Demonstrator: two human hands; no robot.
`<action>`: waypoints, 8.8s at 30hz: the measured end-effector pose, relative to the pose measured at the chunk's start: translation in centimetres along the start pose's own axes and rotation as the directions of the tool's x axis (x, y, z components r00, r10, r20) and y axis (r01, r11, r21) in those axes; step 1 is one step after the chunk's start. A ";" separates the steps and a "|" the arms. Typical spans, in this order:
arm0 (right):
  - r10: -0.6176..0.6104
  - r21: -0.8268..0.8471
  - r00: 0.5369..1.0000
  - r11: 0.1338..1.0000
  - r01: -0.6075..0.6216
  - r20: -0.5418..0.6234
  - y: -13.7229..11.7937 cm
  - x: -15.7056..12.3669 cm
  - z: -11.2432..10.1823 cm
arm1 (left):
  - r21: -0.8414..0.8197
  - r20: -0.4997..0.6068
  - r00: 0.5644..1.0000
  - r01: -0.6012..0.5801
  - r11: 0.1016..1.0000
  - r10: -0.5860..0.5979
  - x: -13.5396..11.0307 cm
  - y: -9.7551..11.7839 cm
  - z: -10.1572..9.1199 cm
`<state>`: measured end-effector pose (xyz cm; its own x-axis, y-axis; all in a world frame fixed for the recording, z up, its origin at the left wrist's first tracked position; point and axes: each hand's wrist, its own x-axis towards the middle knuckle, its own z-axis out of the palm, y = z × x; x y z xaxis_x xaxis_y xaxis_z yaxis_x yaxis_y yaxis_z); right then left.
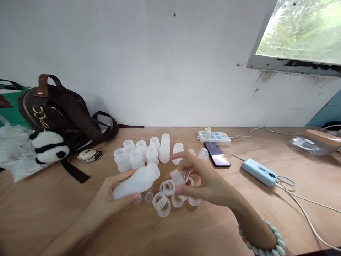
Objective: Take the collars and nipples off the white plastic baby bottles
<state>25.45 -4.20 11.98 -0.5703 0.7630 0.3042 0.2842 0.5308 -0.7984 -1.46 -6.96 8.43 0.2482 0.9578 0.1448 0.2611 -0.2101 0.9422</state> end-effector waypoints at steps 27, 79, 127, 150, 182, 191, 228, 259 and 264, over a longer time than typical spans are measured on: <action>0.262 -0.832 0.960 0.506 -0.227 -0.103 3.1 8.5 1.7 | 0.367 -0.079 0.961 -0.220 0.904 0.266 0.3 -0.7 0.2; 0.262 -0.505 0.916 0.771 -0.388 -0.304 7.9 -4.2 -1.1 | 0.174 -0.066 0.991 0.124 0.977 -0.114 1.8 -4.7 -6.2; -0.042 -0.674 0.998 0.736 0.059 0.040 5.2 0.0 5.9 | 0.451 -0.275 0.962 0.134 0.882 -0.006 -5.3 -10.3 -9.2; -0.449 -0.277 0.850 0.884 0.377 -0.275 3.0 2.8 6.7 | -0.370 -0.014 1.000 -0.018 0.929 0.013 2.5 0.1 2.6; -0.131 0.015 0.953 0.990 0.140 -0.272 4.4 2.5 7.6 | -0.307 -0.117 0.993 -0.039 0.951 0.003 1.6 -1.6 4.1; -0.017 0.249 0.943 0.963 0.105 -0.333 3.9 2.0 6.7 | -0.417 -0.047 0.997 0.041 0.908 -0.067 1.9 -1.7 2.6; -0.443 -0.232 0.840 0.893 0.385 -0.313 3.5 2.6 5.3 | -0.406 0.206 0.919 0.392 0.825 -0.336 1.5 0.1 -3.0; -0.306 0.006 0.948 0.952 0.307 0.084 2.1 1.7 2.5 | -0.512 0.320 0.813 0.581 0.633 -0.487 0.1 0.1 -0.5; -0.137 0.035 0.990 0.990 0.137 0.013 1.8 1.8 3.4 | -0.388 0.240 0.890 0.454 0.802 -0.388 0.0 0.6 0.3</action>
<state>22.34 -3.08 9.34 -0.6137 0.6781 0.4045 0.1763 0.6170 -0.7669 -0.98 -7.10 8.86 0.3433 0.8871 -0.3087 -0.0399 0.3421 0.9388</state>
